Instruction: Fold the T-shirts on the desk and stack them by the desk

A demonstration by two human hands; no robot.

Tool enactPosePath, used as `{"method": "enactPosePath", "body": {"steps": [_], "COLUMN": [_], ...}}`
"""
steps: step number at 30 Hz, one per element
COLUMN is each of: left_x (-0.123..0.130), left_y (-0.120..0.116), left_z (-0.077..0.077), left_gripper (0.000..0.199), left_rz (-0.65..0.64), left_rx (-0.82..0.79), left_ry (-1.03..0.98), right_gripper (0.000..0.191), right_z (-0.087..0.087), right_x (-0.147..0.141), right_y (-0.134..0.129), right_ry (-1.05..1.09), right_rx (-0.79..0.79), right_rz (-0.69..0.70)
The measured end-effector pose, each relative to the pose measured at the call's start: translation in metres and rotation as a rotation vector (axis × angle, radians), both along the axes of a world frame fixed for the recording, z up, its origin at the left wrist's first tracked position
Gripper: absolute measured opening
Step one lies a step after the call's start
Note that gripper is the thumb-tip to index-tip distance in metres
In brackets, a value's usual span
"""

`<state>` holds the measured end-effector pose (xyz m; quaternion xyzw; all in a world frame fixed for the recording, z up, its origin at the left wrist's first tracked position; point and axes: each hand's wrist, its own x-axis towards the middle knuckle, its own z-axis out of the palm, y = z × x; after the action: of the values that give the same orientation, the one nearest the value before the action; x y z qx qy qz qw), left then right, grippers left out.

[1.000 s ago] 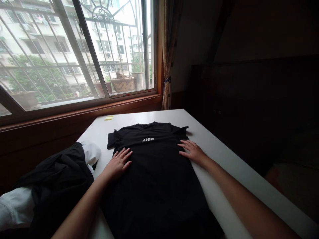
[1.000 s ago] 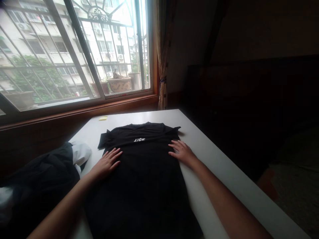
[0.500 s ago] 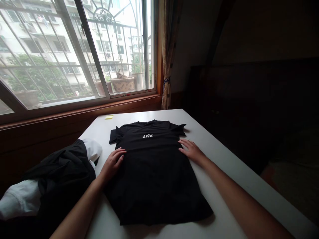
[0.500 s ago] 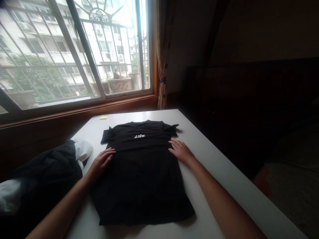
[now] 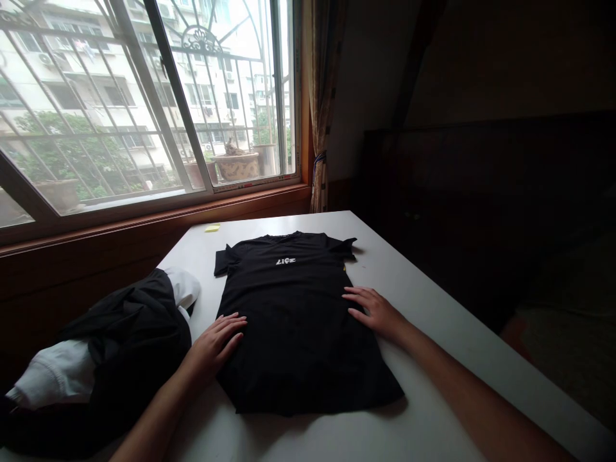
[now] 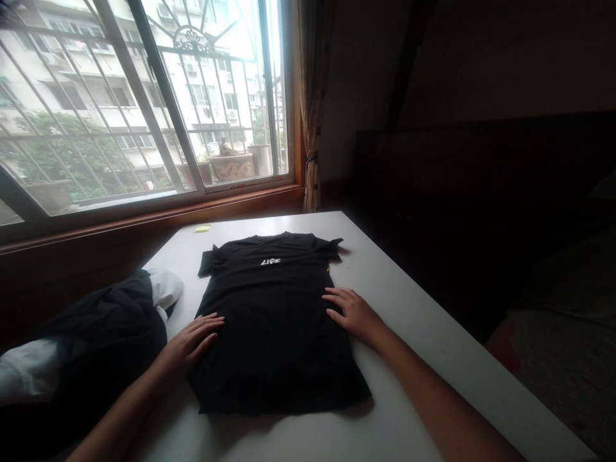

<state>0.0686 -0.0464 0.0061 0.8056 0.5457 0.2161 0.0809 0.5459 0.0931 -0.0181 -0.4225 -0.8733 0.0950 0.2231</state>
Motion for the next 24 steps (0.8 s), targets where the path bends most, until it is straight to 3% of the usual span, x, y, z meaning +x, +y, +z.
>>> {"method": "enactPosePath", "body": {"steps": [8, 16, 21, 24], "left_x": [-0.001, -0.004, -0.010, -0.007], "left_y": [0.006, 0.016, 0.004, -0.007], "left_z": [-0.007, -0.007, -0.009, -0.001], "left_gripper": [0.039, 0.043, 0.037, 0.029], "left_rz": [0.048, 0.093, 0.054, 0.019], "left_rx": [0.009, -0.032, 0.028, 0.094], "left_ry": [0.110, 0.040, -0.026, -0.056], "right_gripper": [0.049, 0.047, 0.045, 0.041], "right_z": [-0.006, -0.012, -0.014, -0.007], "right_x": [0.000, -0.010, -0.010, -0.008], "right_y": [0.014, 0.047, 0.046, 0.034], "right_ry": [-0.096, -0.098, -0.030, 0.058], "right_rx": [-0.007, 0.009, 0.044, 0.099], "right_rz": [-0.062, -0.128, -0.097, -0.071]}}
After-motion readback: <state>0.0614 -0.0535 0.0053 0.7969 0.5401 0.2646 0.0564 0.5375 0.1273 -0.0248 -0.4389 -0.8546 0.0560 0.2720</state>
